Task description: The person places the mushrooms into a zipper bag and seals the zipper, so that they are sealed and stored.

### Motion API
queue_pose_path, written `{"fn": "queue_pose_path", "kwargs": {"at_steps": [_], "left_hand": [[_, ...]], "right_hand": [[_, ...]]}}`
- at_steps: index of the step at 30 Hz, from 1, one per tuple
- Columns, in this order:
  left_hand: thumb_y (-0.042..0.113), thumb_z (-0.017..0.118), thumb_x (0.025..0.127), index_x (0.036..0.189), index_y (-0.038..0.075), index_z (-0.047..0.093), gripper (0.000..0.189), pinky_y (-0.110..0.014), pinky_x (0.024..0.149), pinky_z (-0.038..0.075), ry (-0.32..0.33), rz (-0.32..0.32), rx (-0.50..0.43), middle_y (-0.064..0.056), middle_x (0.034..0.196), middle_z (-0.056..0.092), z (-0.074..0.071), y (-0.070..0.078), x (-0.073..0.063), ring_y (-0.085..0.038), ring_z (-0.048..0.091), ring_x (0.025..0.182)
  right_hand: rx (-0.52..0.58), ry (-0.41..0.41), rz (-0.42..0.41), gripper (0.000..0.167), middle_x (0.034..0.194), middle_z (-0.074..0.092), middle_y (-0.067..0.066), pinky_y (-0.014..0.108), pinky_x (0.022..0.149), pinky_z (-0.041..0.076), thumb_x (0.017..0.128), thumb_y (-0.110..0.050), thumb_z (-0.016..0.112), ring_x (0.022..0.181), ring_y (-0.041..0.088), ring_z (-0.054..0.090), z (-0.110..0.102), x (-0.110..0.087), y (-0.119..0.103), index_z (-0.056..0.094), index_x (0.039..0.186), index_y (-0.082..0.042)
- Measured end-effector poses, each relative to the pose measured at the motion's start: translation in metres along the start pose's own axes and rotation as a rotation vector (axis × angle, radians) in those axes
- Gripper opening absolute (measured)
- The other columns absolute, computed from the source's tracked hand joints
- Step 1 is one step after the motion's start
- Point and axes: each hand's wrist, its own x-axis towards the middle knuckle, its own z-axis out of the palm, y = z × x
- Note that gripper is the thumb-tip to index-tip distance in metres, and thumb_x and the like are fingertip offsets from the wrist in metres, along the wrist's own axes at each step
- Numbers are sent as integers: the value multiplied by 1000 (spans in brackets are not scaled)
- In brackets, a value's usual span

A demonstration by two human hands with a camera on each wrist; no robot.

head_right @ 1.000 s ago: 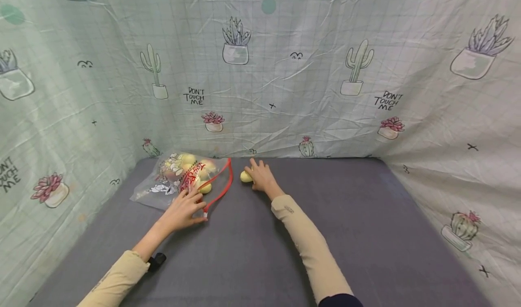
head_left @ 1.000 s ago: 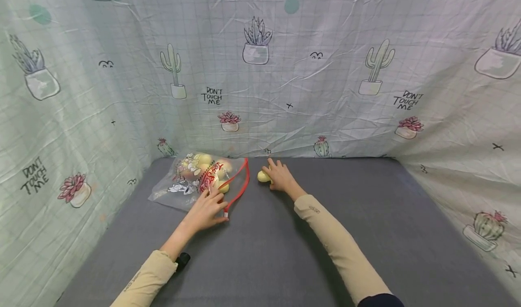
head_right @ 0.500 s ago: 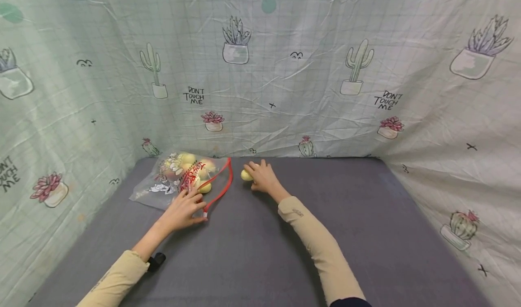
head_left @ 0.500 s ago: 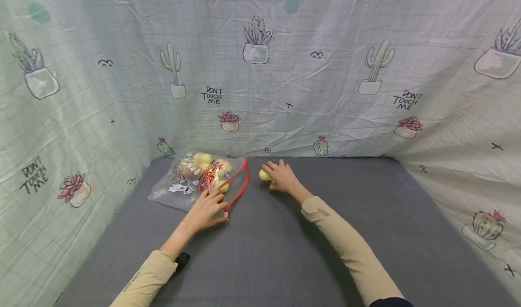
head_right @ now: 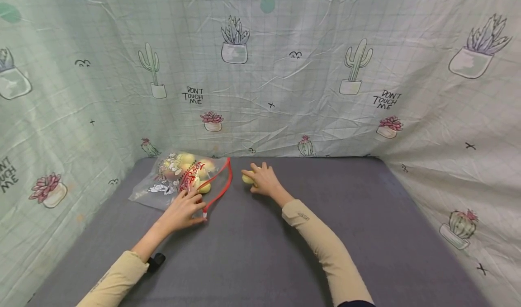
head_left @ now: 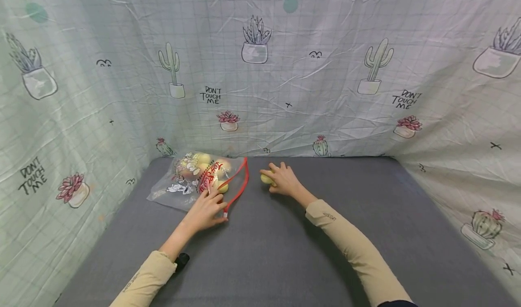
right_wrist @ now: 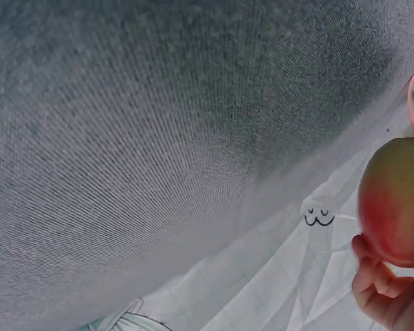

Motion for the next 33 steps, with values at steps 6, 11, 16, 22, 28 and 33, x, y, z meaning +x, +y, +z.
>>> {"fn": "queue_pose_path", "kwargs": {"at_steps": [6, 11, 16, 22, 28, 33], "left_hand": [[46, 74, 61, 74, 19, 58, 34, -36, 67, 31, -4, 3, 8, -1, 77, 51, 0, 0, 0, -20, 49, 83], [46, 73, 62, 74, 19, 59, 34, -36, 67, 31, -15, 1, 6, -1, 76, 51, 0, 0, 1, -20, 49, 82], [44, 74, 63, 77, 19, 63, 31, -37, 69, 33, -11, 1, 5, 0, 75, 51, -1, 1, 1, -20, 48, 81], [41, 74, 63, 83, 18, 66, 31, -39, 71, 36, -20, 10, 4, -1, 77, 53, -2, 5, 0, -20, 47, 81], [40, 75, 63, 85, 18, 67, 32, -38, 70, 35, -20, 13, 11, -1, 77, 53, -1, 6, -1, -20, 46, 80], [40, 74, 64, 85, 17, 67, 32, -37, 67, 33, -22, 12, 11, -1, 76, 52, -1, 7, -1, -19, 45, 79]], "right_hand": [[-8, 74, -10, 45, 98, 47, 5, 31, 43, 40, 75, -45, 64, 65, 26, 46, 5, -2, -6, 52, 114, -28], [0, 87, -9, 47, 97, 48, 5, 31, 43, 40, 76, -49, 61, 65, 25, 47, 8, -2, -11, 51, 115, -24], [26, 80, 10, 49, 102, 49, 6, 31, 45, 42, 77, -48, 60, 66, 25, 48, 7, -2, -18, 51, 116, -19], [51, 57, 25, 50, 109, 48, 7, 33, 50, 42, 79, -47, 59, 71, 25, 49, 4, -2, -26, 50, 118, -18], [86, 24, 9, 49, 111, 47, 6, 35, 57, 41, 79, -46, 58, 81, 27, 48, 1, -3, -29, 51, 120, -20], [89, 66, -32, 47, 107, 47, 2, 37, 63, 39, 77, -43, 61, 92, 27, 45, 1, -3, -31, 52, 117, -22]]}}
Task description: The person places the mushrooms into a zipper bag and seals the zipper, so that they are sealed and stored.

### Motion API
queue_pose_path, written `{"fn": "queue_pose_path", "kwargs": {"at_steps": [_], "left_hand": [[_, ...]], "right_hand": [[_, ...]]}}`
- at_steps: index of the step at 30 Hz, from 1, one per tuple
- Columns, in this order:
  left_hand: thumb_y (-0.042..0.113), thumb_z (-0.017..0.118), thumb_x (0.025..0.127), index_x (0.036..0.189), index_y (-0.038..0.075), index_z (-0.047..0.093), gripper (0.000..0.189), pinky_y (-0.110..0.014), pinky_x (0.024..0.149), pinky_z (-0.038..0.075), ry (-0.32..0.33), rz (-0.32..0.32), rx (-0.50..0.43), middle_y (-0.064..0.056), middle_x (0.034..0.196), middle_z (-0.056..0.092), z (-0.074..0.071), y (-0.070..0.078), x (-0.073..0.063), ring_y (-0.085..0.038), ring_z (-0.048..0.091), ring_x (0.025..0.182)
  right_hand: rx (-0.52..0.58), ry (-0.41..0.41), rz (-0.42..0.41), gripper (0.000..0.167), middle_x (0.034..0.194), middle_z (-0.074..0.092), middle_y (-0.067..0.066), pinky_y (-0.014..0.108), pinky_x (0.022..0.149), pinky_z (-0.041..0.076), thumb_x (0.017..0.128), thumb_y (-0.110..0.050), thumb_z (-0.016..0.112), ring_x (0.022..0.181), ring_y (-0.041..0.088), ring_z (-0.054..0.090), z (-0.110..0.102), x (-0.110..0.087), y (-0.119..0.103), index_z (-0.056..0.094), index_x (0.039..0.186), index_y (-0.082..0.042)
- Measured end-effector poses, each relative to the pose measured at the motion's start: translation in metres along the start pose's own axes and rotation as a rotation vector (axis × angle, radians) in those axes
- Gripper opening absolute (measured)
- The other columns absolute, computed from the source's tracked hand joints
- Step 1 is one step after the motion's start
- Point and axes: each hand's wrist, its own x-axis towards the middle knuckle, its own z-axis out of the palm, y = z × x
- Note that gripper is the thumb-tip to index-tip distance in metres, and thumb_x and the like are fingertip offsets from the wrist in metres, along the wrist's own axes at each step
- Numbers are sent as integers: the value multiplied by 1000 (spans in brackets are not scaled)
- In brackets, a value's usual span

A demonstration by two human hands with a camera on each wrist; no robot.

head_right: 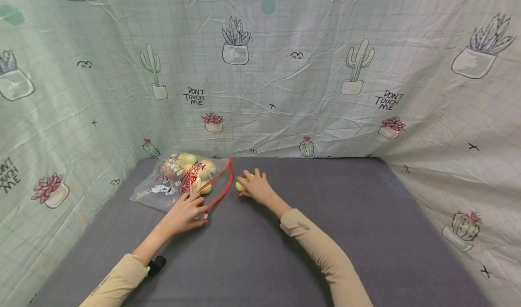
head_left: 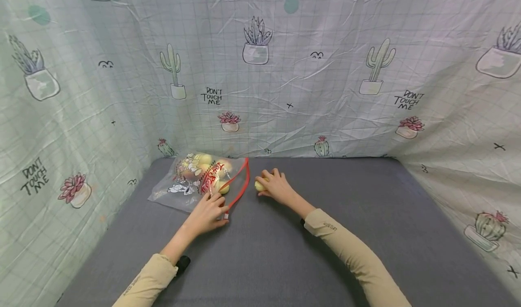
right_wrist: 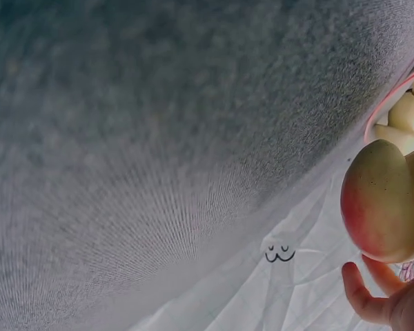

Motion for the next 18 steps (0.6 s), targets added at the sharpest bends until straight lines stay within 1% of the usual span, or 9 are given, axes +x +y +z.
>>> {"fn": "queue_pose_path", "kwargs": {"at_steps": [2, 6, 12, 15, 18], "left_hand": [[40, 74, 63, 84, 18, 67, 31, -37, 66, 32, 5, 2, 0, -1, 76, 51, 0, 0, 0, -19, 44, 78], [39, 75, 62, 81, 18, 66, 31, -37, 65, 31, 24, 7, 1, -1, 75, 51, 2, -1, 1, -20, 44, 77], [39, 75, 61, 81, 17, 65, 31, -37, 63, 31, 32, 10, 8, -1, 74, 51, 3, -1, 1, -20, 44, 76], [39, 75, 61, 81, 17, 66, 31, -37, 63, 31, 30, 10, 9, -2, 74, 51, 3, -1, 1, -20, 44, 76], [38, 75, 62, 81, 16, 66, 31, -37, 64, 32, 20, 3, 13, -2, 75, 51, 3, -1, 1, -20, 44, 77]], "right_hand": [[-10, 18, -21, 46, 107, 48, 1, 37, 65, 38, 76, -43, 62, 97, 27, 44, -1, 0, -1, 52, 115, -22], [-30, 42, -52, 46, 108, 49, -2, 38, 68, 37, 75, -42, 64, 102, 25, 44, -1, 2, -3, 52, 115, -22], [4, 52, -65, 47, 112, 51, -2, 39, 70, 36, 74, -36, 67, 103, 24, 42, -1, 4, -7, 54, 116, -19], [23, 51, -67, 46, 115, 52, -2, 40, 71, 36, 75, -33, 66, 103, 24, 42, -2, 5, -10, 53, 117, -19], [13, 51, -74, 45, 116, 52, -3, 39, 72, 37, 78, -33, 64, 103, 23, 42, -3, 6, -13, 51, 119, -20]]}}
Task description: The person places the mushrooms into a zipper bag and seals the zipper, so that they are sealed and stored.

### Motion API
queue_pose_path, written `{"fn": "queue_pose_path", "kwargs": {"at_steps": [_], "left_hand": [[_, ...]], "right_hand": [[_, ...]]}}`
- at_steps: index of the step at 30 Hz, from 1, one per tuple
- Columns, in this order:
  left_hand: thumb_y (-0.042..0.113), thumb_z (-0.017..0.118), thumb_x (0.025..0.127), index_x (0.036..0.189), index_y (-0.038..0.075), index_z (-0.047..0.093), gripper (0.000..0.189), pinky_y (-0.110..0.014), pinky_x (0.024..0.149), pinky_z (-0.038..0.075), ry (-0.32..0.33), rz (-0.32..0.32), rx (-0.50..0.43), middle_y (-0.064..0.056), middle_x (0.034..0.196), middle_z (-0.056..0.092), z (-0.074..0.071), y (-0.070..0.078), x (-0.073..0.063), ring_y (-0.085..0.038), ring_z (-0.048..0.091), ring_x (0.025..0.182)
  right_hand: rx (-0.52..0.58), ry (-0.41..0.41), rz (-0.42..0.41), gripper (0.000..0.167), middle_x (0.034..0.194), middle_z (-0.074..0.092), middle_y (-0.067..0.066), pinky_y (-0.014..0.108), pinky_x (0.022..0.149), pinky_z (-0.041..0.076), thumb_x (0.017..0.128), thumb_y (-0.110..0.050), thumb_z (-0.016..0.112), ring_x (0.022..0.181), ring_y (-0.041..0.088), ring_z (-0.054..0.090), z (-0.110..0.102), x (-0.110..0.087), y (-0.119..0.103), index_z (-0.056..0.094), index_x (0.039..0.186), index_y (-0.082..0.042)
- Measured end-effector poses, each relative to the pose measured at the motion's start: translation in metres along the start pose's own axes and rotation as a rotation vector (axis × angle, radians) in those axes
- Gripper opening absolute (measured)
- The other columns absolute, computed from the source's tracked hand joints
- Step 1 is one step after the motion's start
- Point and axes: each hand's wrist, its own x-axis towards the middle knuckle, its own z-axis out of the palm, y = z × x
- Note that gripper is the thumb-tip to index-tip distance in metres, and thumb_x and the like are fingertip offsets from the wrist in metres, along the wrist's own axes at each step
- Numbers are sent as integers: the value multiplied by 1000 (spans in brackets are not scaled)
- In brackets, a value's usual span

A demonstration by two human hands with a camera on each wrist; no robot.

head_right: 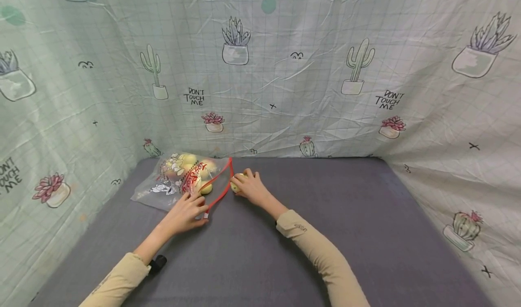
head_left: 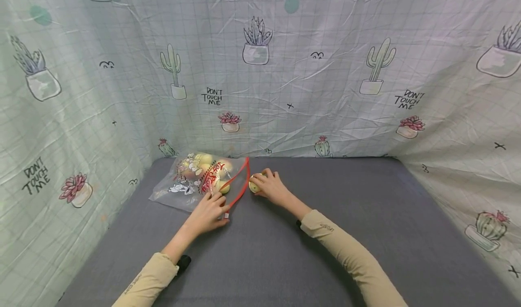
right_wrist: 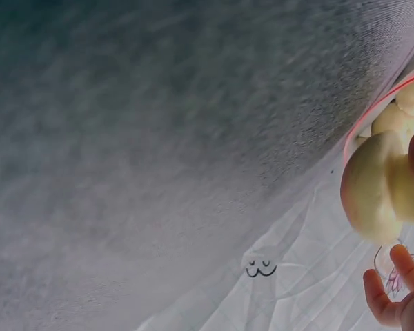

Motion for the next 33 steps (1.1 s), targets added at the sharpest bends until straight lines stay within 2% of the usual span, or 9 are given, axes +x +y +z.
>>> {"fn": "queue_pose_path", "kwargs": {"at_steps": [10, 16, 21, 28, 33], "left_hand": [[41, 73, 64, 82, 17, 66, 31, -38, 65, 33, -11, -3, 26, -2, 75, 52, -1, 0, 1, -20, 45, 76], [42, 72, 65, 82, 18, 66, 30, -38, 67, 34, -30, -6, 46, -2, 75, 51, -4, 1, 1, -20, 46, 77], [39, 71, 67, 80, 18, 65, 25, -36, 66, 34, -37, -2, 38, -2, 76, 50, -6, 2, 2, -20, 46, 77], [37, 72, 65, 76, 17, 64, 24, -37, 65, 34, -13, 3, 27, -2, 76, 49, -6, 1, 2, -20, 46, 76], [37, 71, 67, 76, 18, 64, 22, -37, 66, 34, -34, -5, 29, -2, 78, 50, -7, 1, 2, -20, 45, 77]], "right_hand": [[-13, 39, -33, 46, 117, 52, -5, 32, 67, 34, 77, -30, 66, 98, 21, 43, 1, 6, -7, 48, 118, -20], [-15, 77, -52, 42, 110, 54, -5, 30, 66, 34, 76, -26, 68, 92, 18, 44, 2, 10, -12, 49, 114, -19], [-21, 65, -46, 38, 103, 54, -4, 29, 65, 34, 78, -26, 67, 86, 17, 44, 2, 13, -17, 48, 111, -18], [27, 52, -27, 39, 110, 50, 0, 28, 65, 38, 78, -25, 67, 85, 18, 43, 4, 18, -24, 48, 111, -16], [53, 47, -16, 36, 109, 46, 3, 26, 63, 36, 78, -26, 67, 81, 18, 41, 5, 21, -29, 47, 106, -15]]}}
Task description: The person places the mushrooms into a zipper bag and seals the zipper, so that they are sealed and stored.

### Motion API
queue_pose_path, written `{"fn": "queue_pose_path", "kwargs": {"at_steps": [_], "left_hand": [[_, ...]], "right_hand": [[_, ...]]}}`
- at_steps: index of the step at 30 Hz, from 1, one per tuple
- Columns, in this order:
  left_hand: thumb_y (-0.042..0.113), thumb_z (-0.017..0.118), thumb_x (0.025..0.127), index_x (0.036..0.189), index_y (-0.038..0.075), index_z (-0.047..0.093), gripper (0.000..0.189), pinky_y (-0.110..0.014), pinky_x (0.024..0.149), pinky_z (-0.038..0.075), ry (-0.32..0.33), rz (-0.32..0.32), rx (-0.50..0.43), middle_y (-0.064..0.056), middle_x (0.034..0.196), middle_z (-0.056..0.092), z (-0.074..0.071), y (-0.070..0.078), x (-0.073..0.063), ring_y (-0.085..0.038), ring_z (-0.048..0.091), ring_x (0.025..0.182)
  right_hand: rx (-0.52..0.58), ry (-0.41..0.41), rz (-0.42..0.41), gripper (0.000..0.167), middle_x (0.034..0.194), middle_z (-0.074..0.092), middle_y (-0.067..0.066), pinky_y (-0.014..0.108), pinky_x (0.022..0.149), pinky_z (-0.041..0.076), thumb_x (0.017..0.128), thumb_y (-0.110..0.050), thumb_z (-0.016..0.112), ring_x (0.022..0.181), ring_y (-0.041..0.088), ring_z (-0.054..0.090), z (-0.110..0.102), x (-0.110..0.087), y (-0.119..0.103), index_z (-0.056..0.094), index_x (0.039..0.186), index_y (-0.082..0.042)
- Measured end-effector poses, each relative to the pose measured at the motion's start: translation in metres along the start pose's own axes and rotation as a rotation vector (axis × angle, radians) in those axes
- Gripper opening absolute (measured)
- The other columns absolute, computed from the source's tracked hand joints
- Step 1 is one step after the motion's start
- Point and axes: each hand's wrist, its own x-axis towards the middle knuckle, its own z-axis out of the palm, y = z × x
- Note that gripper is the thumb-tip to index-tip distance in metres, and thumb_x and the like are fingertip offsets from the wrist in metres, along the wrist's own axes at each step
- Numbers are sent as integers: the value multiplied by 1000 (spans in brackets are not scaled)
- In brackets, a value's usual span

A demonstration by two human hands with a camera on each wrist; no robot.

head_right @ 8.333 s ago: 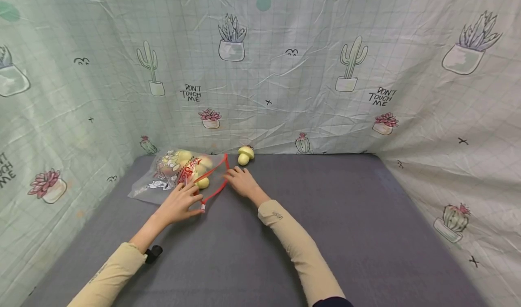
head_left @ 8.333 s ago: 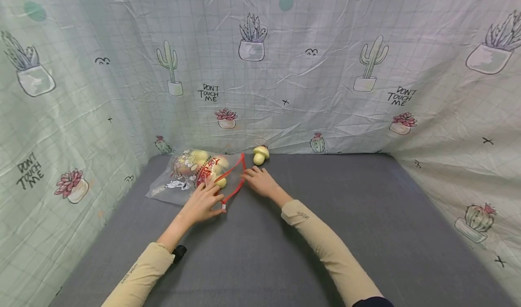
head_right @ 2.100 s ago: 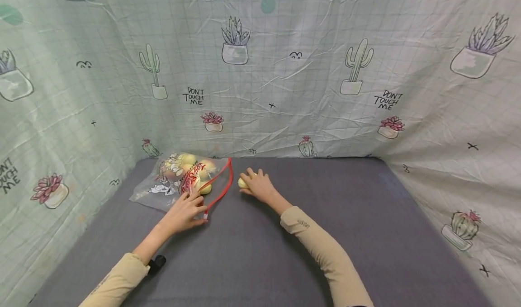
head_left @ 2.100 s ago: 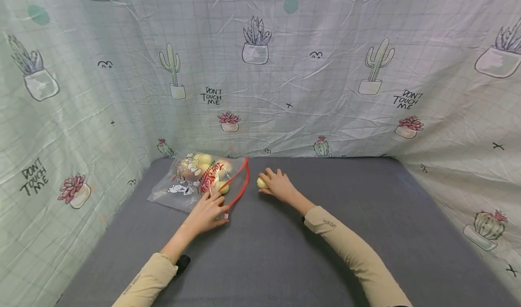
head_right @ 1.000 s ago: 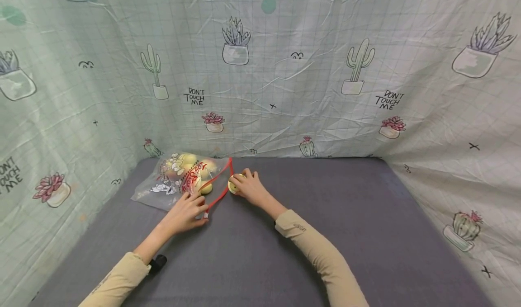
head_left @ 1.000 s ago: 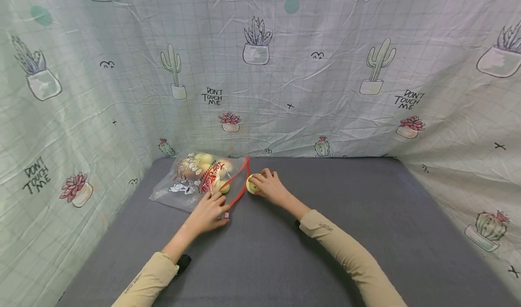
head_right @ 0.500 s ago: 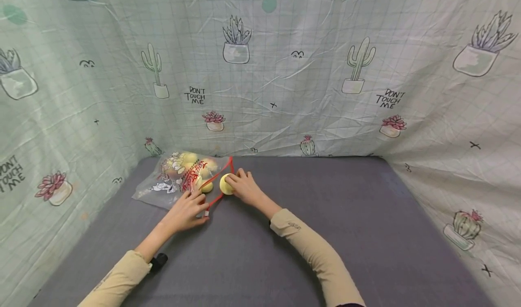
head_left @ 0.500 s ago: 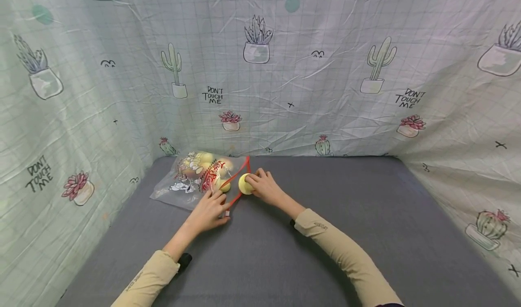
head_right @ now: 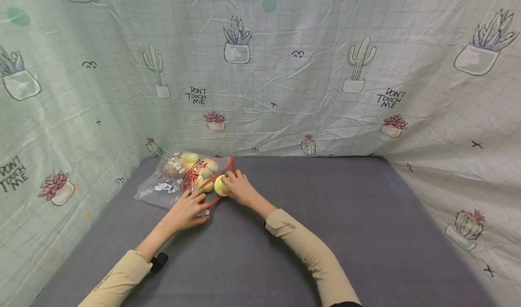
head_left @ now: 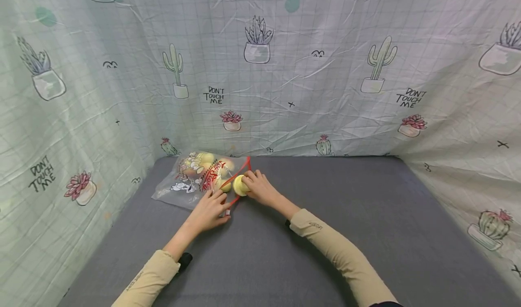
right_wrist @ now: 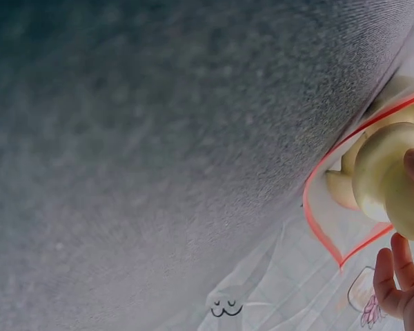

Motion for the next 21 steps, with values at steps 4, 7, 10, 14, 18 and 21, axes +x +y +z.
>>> {"fn": "queue_pose_path", "kwargs": {"at_steps": [4, 7, 10, 14, 18, 21], "left_hand": [[38, 71, 68, 78, 19, 65, 23, -36, 67, 34, -5, -3, 4, -2, 79, 50, 0, -1, 0, -19, 45, 77], [38, 72, 67, 78, 19, 66, 22, -35, 67, 34, 1, -3, 8, -2, 78, 50, 0, -1, 0, -19, 45, 76], [38, 72, 67, 76, 20, 66, 22, -36, 68, 35, 4, 3, 18, -1, 78, 50, -1, -1, 0, -18, 45, 76], [39, 72, 67, 77, 20, 67, 22, -37, 69, 36, 6, 11, 24, -1, 79, 51, -2, 0, 0, -19, 46, 77], [37, 72, 67, 78, 20, 68, 21, -38, 70, 36, 11, 11, 8, -1, 80, 52, -2, 0, 1, -20, 47, 78], [36, 72, 67, 81, 19, 69, 23, -39, 69, 36, 16, 10, -7, -2, 81, 52, -1, -1, 0, -20, 47, 79]], "right_hand": [[-4, -11, 5, 35, 107, 45, 3, 25, 62, 36, 79, -26, 66, 79, 17, 41, 0, 3, -3, 47, 105, -14], [-8, -16, 4, 35, 106, 46, 3, 25, 62, 37, 79, -27, 66, 79, 17, 41, 0, 5, -5, 47, 105, -14], [-14, -17, 4, 35, 105, 46, 3, 25, 61, 37, 79, -29, 65, 79, 17, 42, 2, 7, -7, 47, 104, -13], [-13, -17, 2, 35, 103, 46, 4, 25, 59, 37, 80, -31, 64, 75, 17, 42, 4, 10, -10, 46, 103, -12], [-5, -19, 4, 34, 102, 46, 5, 26, 60, 40, 79, -31, 65, 75, 18, 44, 5, 12, -13, 47, 101, -11], [-15, -43, 7, 35, 102, 47, 3, 27, 61, 41, 80, -32, 64, 77, 18, 46, 4, 12, -14, 47, 103, -13]]}}
